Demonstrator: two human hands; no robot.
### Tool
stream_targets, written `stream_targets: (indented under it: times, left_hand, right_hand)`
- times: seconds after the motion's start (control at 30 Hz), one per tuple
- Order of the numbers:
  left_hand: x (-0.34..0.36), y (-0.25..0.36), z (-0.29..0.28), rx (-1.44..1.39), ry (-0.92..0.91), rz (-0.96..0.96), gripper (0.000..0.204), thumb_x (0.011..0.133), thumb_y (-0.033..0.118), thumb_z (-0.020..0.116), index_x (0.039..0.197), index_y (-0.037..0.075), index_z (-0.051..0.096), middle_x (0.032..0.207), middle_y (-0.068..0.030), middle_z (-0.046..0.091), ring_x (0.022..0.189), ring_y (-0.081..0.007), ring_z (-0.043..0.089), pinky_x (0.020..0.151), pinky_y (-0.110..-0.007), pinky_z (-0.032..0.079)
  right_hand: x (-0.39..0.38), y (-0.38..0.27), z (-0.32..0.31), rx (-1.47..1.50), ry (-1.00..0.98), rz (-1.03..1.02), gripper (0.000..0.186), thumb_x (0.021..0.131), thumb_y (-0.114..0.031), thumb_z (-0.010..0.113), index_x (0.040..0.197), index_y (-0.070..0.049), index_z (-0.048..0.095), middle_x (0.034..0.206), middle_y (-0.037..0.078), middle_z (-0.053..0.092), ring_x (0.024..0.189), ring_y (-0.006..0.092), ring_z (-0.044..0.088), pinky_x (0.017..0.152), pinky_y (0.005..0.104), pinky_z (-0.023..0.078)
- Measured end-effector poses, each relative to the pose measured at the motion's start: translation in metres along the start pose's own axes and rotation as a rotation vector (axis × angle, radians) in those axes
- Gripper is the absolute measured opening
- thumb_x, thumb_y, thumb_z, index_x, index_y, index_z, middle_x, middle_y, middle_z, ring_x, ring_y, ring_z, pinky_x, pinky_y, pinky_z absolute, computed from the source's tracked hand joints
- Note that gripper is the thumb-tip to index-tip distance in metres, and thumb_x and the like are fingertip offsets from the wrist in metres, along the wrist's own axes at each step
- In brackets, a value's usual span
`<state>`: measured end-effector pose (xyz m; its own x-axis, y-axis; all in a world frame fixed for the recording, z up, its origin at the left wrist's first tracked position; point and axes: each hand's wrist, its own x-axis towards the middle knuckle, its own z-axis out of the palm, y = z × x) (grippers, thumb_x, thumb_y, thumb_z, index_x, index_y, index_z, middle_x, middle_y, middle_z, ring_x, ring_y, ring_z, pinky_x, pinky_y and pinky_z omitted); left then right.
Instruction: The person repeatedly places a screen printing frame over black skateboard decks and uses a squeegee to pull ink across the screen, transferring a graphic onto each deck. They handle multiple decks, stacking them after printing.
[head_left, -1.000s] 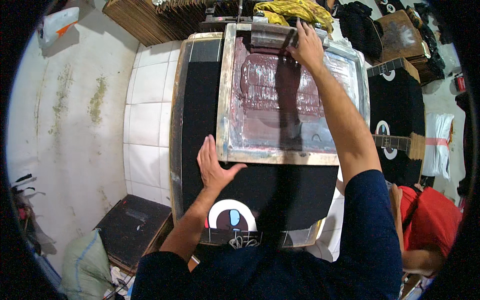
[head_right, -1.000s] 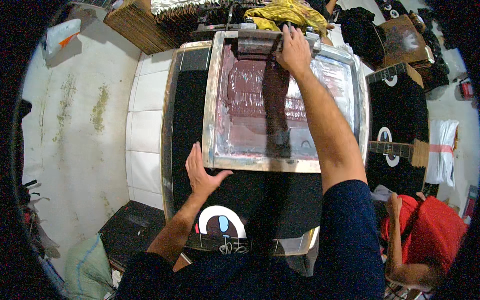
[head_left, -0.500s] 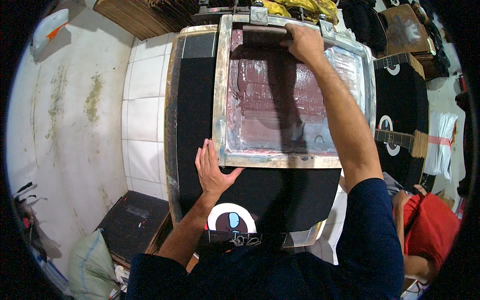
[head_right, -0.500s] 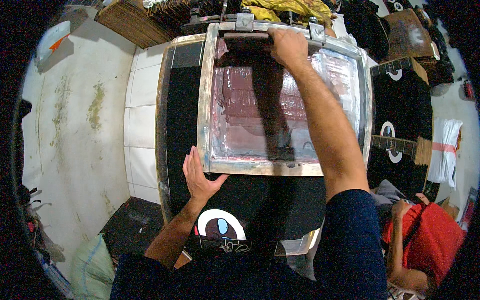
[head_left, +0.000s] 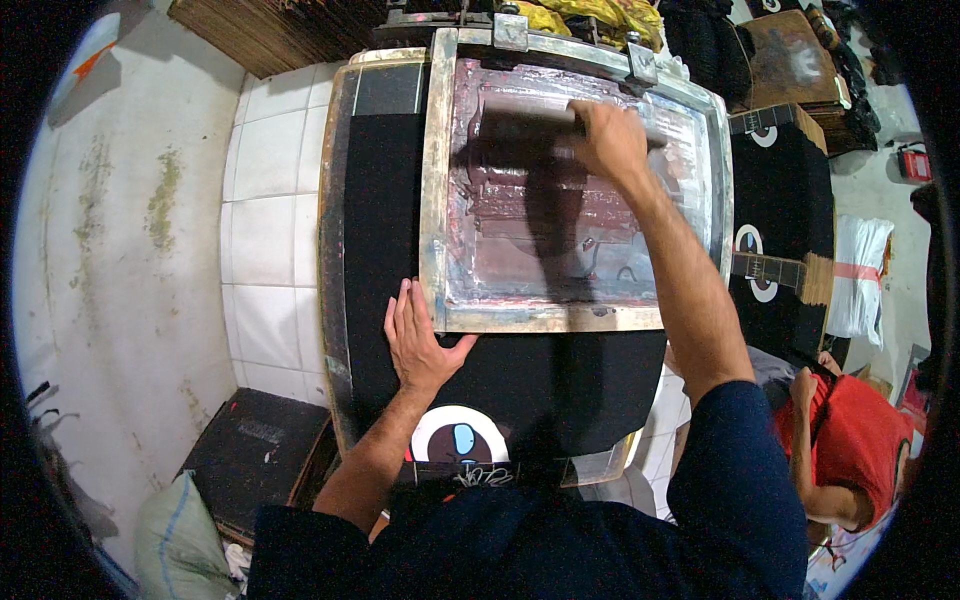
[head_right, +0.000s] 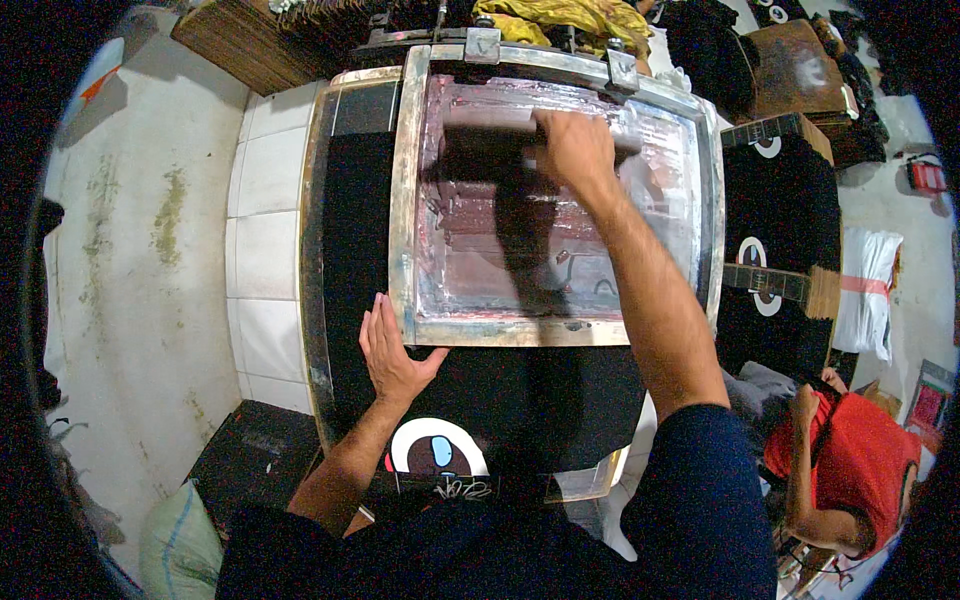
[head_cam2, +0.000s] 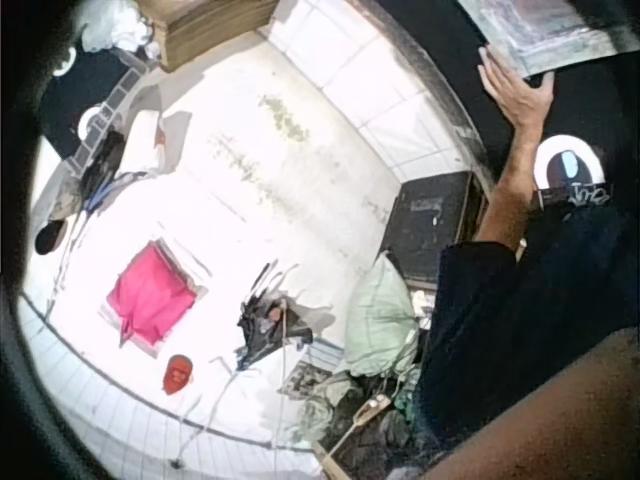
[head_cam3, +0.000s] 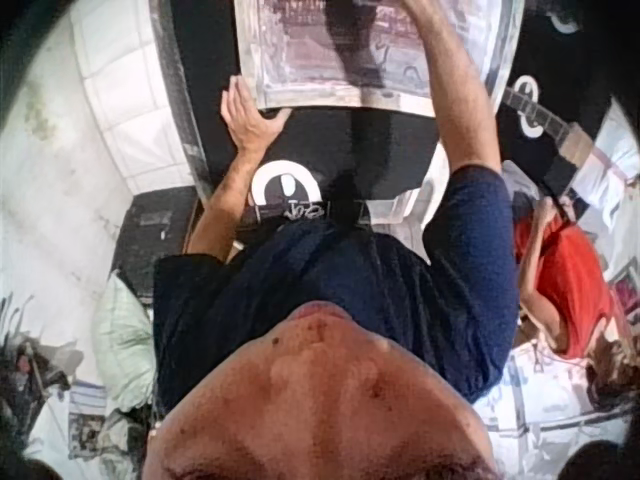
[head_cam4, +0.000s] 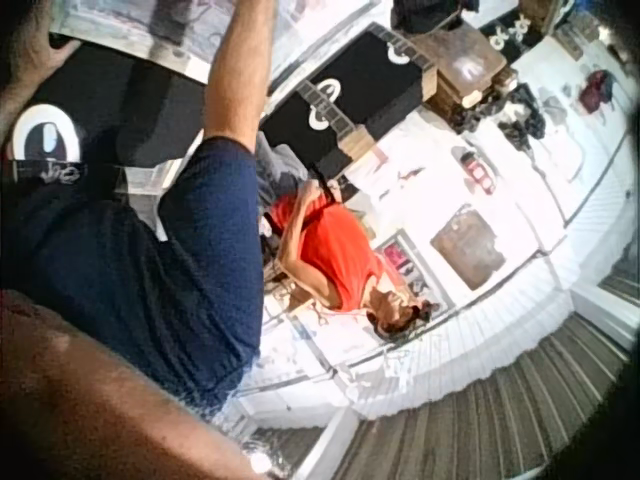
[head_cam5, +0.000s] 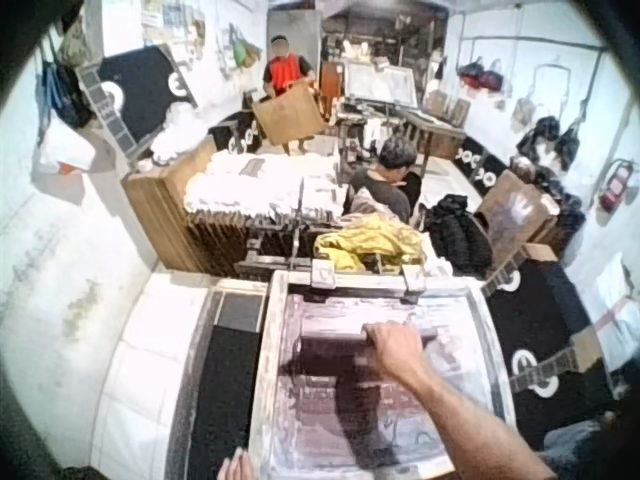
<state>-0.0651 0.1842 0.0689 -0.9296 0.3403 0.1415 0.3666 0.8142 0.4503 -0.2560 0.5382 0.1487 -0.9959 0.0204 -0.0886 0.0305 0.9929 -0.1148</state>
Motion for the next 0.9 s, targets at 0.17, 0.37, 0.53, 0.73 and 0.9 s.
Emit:
stream_targets:
  times: [0.17,0.37,0.53,0.73,0.9]
  left_hand:
    - [-0.001,0.0,0.0,-0.015,0.015,0.005,0.123,0.07,0.046,0.09,0.158,-0.007,0.023,0.158,-0.0295,0.037,0.145,-0.0418,0.038,0.122,-0.057,0.026]
    - [-0.001,0.0,0.002,0.01,0.006,0.014,0.124,0.07,0.046,0.09,0.159,-0.006,0.022,0.158,-0.0291,0.037,0.147,-0.0411,0.036,0.121,-0.057,0.026]
    - [0.003,0.0,-0.003,-0.113,0.016,0.026,0.125,0.075,0.046,0.089,0.16,-0.007,0.014,0.158,-0.0329,0.034,0.151,-0.0406,0.033,0.125,-0.059,0.019]
    - [0.001,0.004,0.009,-0.269,0.019,-0.149,0.118,0.074,0.03,0.093,0.159,-0.008,0.02,0.158,-0.0329,0.036,0.152,-0.0425,0.033,0.126,-0.061,0.014]
    - [-0.009,-0.007,0.024,-0.516,0.2,0.002,0.108,0.077,0.016,0.091,0.161,0.004,0.025,0.158,-0.034,0.036,0.144,-0.047,0.043,0.113,-0.054,0.045]
  right_hand:
    - [0.038,0.006,0.022,-0.12,0.423,-0.06,0.031,0.081,-0.015,0.075,0.112,-0.012,0.069,0.103,0.008,0.072,0.101,0.0298,0.068,0.084,0.0479,0.048]
    - [-0.072,-0.03,0.036,-0.091,0.374,-0.006,0.027,0.078,-0.005,0.071,0.103,-0.013,0.066,0.099,0.005,0.067,0.098,0.0279,0.064,0.084,0.0448,0.046]
    - [-0.108,-0.046,0.041,-0.022,0.419,-0.004,0.028,0.077,-0.002,0.072,0.101,-0.015,0.064,0.093,0.002,0.061,0.095,0.0252,0.06,0.087,0.0422,0.043]
    - [-0.116,-0.043,0.038,-0.027,0.375,-0.05,0.031,0.08,-0.001,0.067,0.109,-0.013,0.065,0.1,0.004,0.063,0.101,0.026,0.06,0.092,0.0423,0.043]
    - [-0.104,-0.034,0.029,-0.004,0.428,-0.036,0.033,0.081,0.0,0.065,0.11,-0.015,0.069,0.098,0.004,0.066,0.103,0.0271,0.062,0.094,0.0435,0.043]
